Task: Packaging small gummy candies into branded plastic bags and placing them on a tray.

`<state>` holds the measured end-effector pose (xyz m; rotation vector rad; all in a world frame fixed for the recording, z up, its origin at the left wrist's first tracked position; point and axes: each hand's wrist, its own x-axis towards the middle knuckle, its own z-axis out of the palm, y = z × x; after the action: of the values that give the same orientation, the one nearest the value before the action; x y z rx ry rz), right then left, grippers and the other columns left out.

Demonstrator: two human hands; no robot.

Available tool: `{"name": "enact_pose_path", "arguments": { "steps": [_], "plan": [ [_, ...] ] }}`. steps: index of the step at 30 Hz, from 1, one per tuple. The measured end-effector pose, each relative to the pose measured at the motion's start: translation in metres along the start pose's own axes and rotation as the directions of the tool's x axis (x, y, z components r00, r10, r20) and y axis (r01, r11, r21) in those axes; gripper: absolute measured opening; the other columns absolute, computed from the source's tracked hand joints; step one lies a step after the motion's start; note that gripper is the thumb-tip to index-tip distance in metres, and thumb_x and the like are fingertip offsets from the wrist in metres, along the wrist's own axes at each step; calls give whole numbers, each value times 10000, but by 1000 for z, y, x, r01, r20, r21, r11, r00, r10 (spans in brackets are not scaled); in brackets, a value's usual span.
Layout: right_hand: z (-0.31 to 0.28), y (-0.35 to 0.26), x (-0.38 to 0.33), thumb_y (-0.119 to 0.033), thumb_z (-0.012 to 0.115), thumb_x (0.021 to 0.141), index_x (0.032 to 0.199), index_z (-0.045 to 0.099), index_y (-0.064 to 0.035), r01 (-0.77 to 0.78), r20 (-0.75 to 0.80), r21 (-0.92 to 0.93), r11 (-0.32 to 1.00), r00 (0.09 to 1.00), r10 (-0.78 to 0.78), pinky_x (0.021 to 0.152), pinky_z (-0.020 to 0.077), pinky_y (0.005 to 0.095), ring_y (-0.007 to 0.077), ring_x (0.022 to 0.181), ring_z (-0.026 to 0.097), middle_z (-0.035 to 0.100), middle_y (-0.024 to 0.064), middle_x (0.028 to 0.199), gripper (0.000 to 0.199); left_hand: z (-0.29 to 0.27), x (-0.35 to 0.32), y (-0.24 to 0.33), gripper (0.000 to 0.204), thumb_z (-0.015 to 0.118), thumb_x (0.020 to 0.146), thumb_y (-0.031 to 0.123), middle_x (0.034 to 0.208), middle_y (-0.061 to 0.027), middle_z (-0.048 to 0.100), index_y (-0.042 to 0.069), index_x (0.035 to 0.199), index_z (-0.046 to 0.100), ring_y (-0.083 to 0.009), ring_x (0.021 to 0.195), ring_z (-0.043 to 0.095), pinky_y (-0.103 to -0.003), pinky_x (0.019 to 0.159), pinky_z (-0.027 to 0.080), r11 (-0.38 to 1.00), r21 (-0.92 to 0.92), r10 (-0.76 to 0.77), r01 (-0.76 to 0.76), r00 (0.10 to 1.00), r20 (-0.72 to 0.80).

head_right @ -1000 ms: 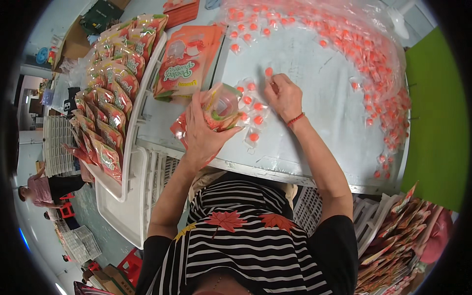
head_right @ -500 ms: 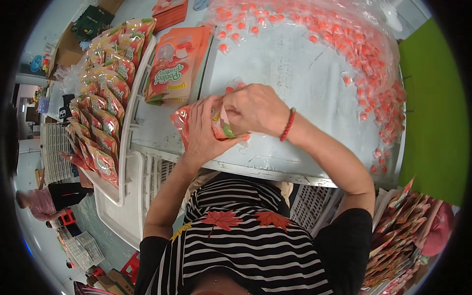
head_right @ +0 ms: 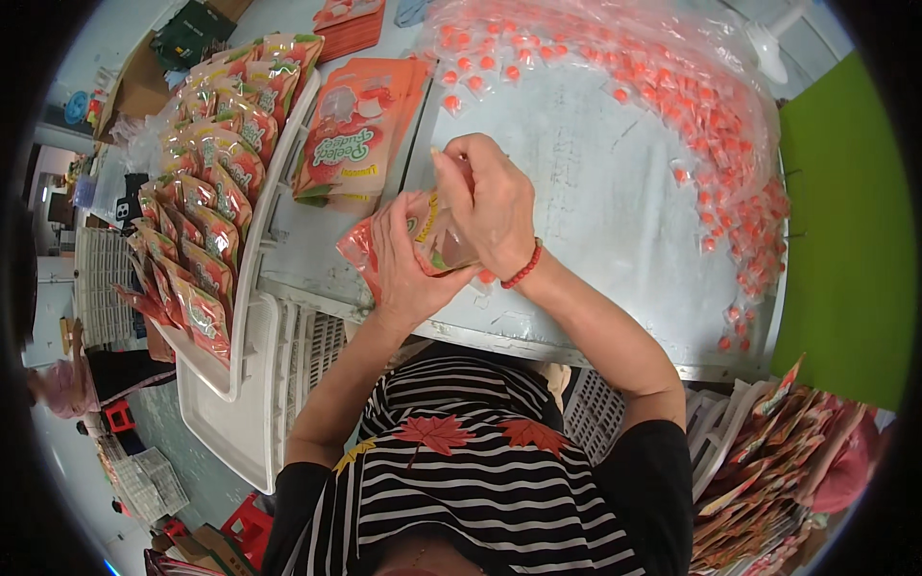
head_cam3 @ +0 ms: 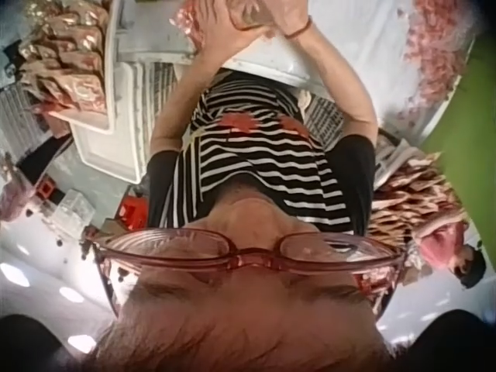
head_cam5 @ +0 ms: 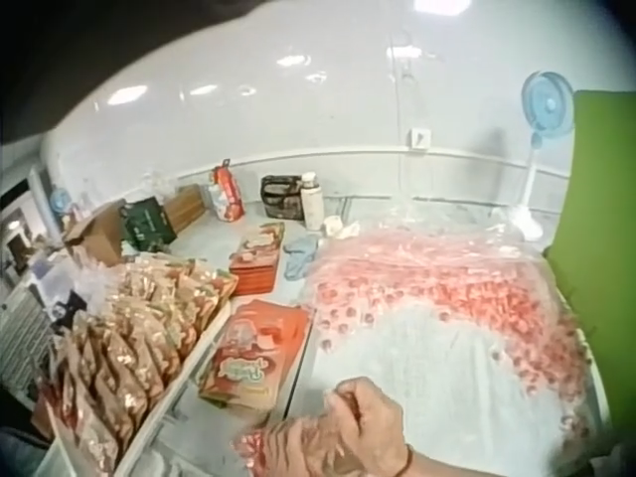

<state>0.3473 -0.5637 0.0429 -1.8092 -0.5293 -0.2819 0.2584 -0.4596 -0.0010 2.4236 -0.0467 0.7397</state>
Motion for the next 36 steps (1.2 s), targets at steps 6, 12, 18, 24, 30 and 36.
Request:
{"name": "enact_pose_path", "arguments": {
  "steps": [6,12,18,24,30,36],
  "plan": [
    [-2,-1,-22,-102,538,938,1010,489,-24,-228,130,91,969,968,216,637,435,211,65,709,493,568,43,813,117,5,-2,-7,1052,863,523,267,1240,-209,427,-18,1341,266,-380,1144,398,-502,984,296,995,90,-34,44,993,-110],
    [-3,7,-33,-109,535,933,1025,470,-28,-459,133,343,820,888,441,630,449,240,70,715,516,579,33,828,138,8,-5,-3,1027,846,534,243,1238,-209,423,-14,1344,270,-379,1154,387,-499,998,284,988,83,-123,132,987,-105],
    [-21,-1,-28,-126,493,925,957,513,-21,-429,329,33,902,857,396,602,438,221,78,680,535,572,56,745,112,13,-9,-3,1015,837,549,267,1235,-201,422,-10,1344,269,-371,1148,390,-493,998,275,992,79,-87,94,993,-83],
    [-22,-22,-23,-193,448,945,871,579,20,-151,569,-138,979,797,204,694,486,330,231,792,623,619,159,768,260,16,-5,-10,962,802,576,287,1228,-187,406,5,1334,281,-383,1131,381,-522,986,251,999,15,-43,46,988,-149],
    [-21,-51,-4,-144,512,909,888,617,18,212,363,-2,977,911,-197,747,475,408,355,863,585,607,179,870,194,9,10,-4,1026,851,544,236,1251,-165,386,-2,1340,250,-321,1126,403,-438,975,311,883,-466,-165,65,970,-176],
    [-46,-24,2,-232,551,890,1050,620,-26,303,167,-61,951,942,-290,970,383,422,359,1114,510,567,196,1156,269,-53,18,-18,1231,920,452,319,1349,-170,314,23,1402,197,-292,1253,358,-423,1055,279,999,-16,42,-46,974,-222]
  ]
}}
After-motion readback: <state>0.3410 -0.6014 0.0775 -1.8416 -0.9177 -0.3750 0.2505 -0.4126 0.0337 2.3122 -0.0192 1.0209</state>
